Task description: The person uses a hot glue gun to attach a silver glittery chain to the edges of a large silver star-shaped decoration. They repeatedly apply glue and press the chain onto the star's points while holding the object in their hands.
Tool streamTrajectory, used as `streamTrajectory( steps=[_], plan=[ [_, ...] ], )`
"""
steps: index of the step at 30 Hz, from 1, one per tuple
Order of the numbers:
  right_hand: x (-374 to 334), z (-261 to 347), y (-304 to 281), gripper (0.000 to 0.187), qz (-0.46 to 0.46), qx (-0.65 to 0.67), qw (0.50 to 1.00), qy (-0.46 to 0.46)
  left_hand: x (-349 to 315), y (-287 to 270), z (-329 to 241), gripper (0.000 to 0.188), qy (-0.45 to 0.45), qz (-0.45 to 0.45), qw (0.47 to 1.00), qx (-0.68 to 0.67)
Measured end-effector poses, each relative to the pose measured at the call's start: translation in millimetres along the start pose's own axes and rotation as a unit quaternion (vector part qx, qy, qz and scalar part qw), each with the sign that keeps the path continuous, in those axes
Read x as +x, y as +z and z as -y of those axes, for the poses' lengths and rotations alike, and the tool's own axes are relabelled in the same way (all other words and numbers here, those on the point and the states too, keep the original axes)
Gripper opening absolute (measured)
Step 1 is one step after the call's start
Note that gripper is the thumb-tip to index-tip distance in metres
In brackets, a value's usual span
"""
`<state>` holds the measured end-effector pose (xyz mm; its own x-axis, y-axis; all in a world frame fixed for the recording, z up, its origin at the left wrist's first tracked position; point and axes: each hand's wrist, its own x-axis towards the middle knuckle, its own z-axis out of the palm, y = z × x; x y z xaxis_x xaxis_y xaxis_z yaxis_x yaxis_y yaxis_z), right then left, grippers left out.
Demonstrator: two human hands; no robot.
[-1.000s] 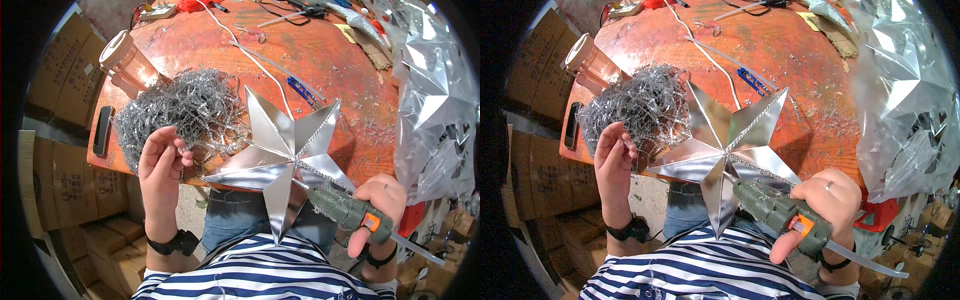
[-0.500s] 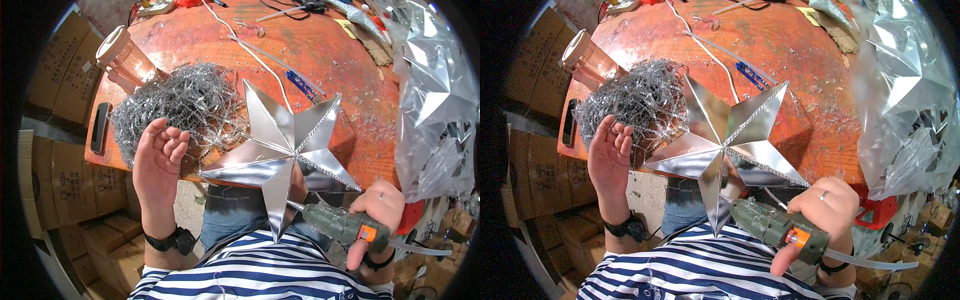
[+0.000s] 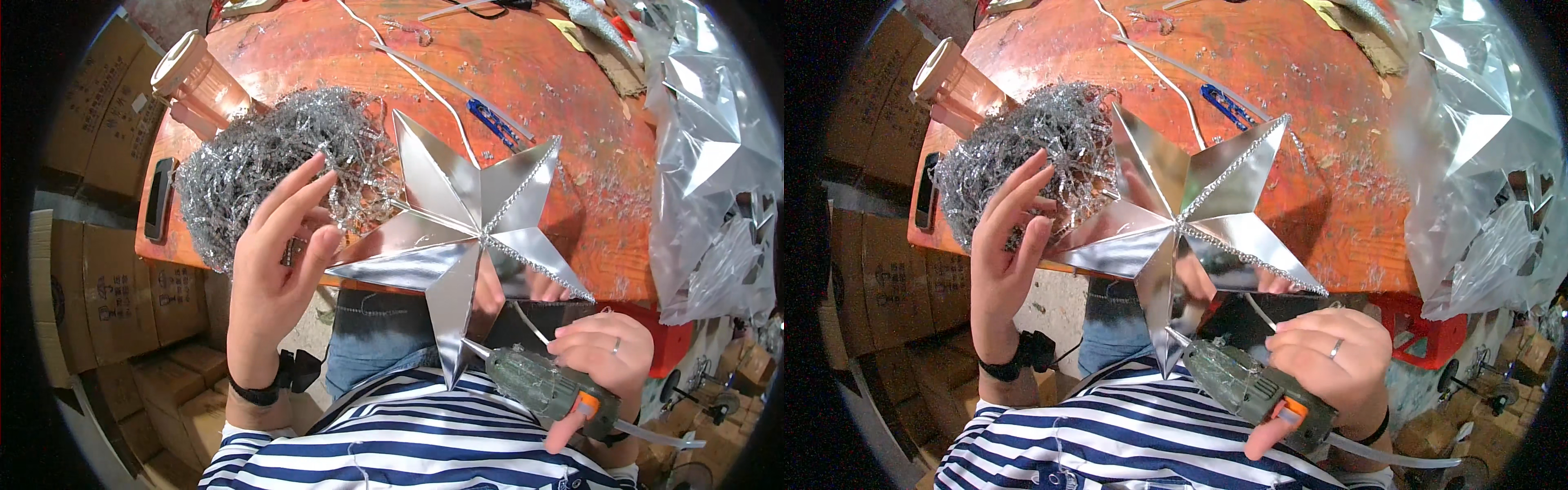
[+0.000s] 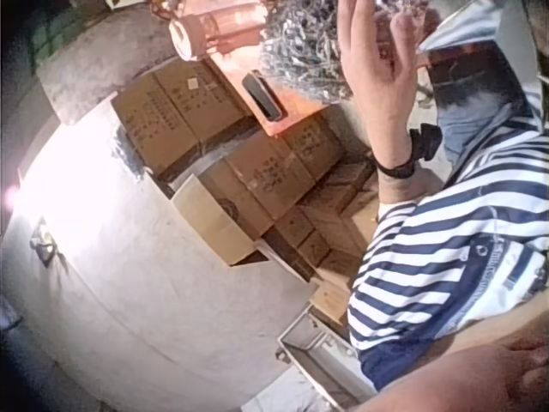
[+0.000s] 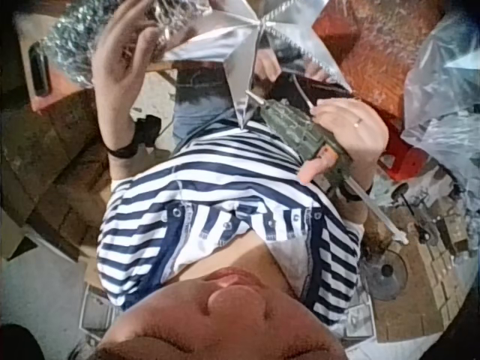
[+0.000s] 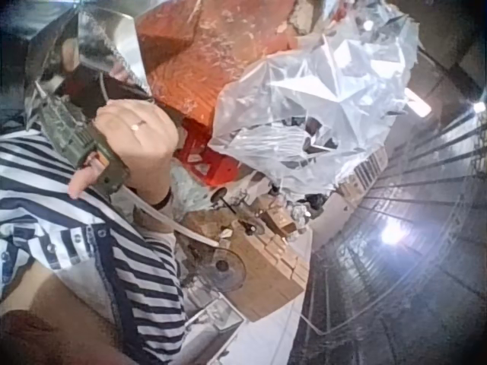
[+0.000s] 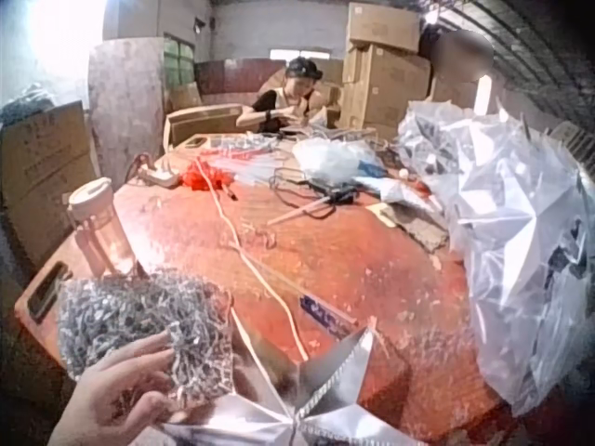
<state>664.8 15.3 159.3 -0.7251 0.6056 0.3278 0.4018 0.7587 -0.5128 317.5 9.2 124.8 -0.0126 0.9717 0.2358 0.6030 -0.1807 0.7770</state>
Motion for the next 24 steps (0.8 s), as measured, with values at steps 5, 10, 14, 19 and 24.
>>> streamTrajectory(
  steps=[5,10,14,19,24],
  plan=[
    [-2.1,2.5,-1.9,0.079,-0.004,-0.016,1.000,0.015,-0.1,2.9,-5.8,0.035,0.028,-0.089,0.989,0.112],
    [-4.7,2.9,-2.1,0.080,0.012,-0.015,1.000,0.014,-1.8,-0.5,-9.9,0.034,0.081,-0.085,0.986,0.120],
    [-6.3,4.1,-0.3,0.081,0.017,-0.023,1.000,0.003,-2.5,1.7,-13.6,0.031,0.076,-0.068,0.989,0.109],
    [-8.8,6.0,2.4,0.081,0.022,-0.021,1.000,-0.001,-2.9,3.7,-14.6,0.030,0.082,-0.046,0.990,0.101],
    [-9.7,10.5,1.0,0.081,0.046,0.005,0.999,0.014,-8.8,6.7,-14.5,0.028,0.076,-0.014,0.994,0.082]
  ],
)
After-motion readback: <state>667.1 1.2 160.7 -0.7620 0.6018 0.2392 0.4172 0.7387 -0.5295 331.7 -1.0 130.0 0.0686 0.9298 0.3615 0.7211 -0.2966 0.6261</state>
